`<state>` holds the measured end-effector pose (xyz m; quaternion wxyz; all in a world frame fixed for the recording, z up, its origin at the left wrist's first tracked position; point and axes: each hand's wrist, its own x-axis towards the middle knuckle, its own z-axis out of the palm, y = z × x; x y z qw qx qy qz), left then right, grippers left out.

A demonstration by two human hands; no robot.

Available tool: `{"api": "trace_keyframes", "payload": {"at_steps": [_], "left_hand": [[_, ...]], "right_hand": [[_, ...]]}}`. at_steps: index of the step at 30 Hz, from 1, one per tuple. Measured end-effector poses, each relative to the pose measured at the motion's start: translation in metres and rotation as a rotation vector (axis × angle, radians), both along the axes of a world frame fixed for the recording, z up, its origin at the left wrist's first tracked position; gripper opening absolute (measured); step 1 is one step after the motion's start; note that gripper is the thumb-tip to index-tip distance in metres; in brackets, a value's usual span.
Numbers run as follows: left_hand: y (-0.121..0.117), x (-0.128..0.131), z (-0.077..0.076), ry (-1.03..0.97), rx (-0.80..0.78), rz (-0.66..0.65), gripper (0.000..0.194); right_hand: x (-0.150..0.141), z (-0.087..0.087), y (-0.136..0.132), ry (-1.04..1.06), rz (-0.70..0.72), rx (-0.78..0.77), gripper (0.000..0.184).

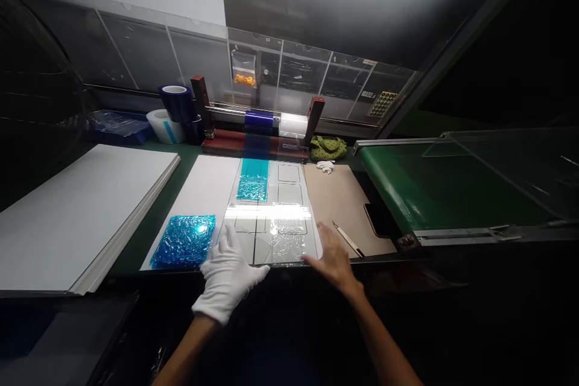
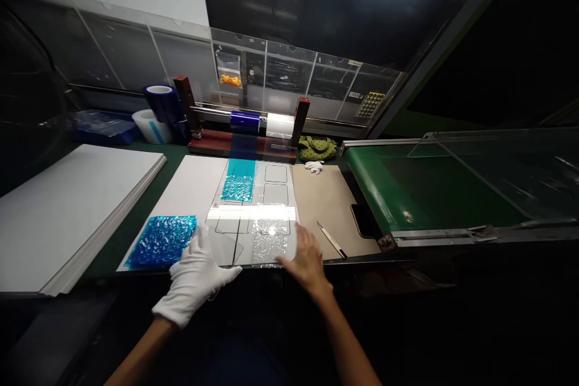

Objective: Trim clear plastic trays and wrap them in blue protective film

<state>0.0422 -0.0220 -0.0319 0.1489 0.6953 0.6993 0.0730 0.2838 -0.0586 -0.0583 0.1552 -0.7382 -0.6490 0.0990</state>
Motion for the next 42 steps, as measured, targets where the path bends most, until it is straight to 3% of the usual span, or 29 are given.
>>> {"api": "trace_keyframes", "payload": {"at_steps": [5,10,16,20,22,26,32,36,42], "left_hand": [[0.008,0.029,-0.003,0.14,0.13,-0.035,0.112],[0.018,0.05,-0.007,0.203,0.089,-0.079,0.067],[0.037,0.076,-0.013,0.184,0.045,-0.033,0.069],[0.05,0.07,-0.015,0.148,0.058,0.018,0.113],[0.053,0.057,-0.022,0.171,0.108,0.076,0.12],[0.045,0.033,-0.046,0.239,0.175,0.198,0.113],[0.018,0.041,-0.075,0.258,-0.017,0.3,0.104],[0.015,0.054,-0.079,0.266,-0.061,0.337,0.102],[0.021,0.064,-0.082,0.32,-0.05,0.3,0.099]], "right_hand": [[-0.09,0.006,-0.017,0.033,0.235,0.119,0.109],[-0.104,-0.005,0.001,-0.027,0.254,0.099,0.1],[-0.076,-0.021,0.024,-0.042,0.321,0.159,0.099],[-0.033,-0.032,0.06,-0.073,0.356,0.189,0.102],[-0.005,-0.038,0.086,-0.102,0.359,0.189,0.106],[0.044,-0.053,0.147,-0.182,0.442,0.194,0.11],[0.077,-0.075,0.22,-0.237,0.533,0.199,0.108],[0.082,-0.08,0.243,-0.232,0.572,0.207,0.107],[0.081,-0.085,0.253,-0.174,0.612,0.181,0.102]]}}
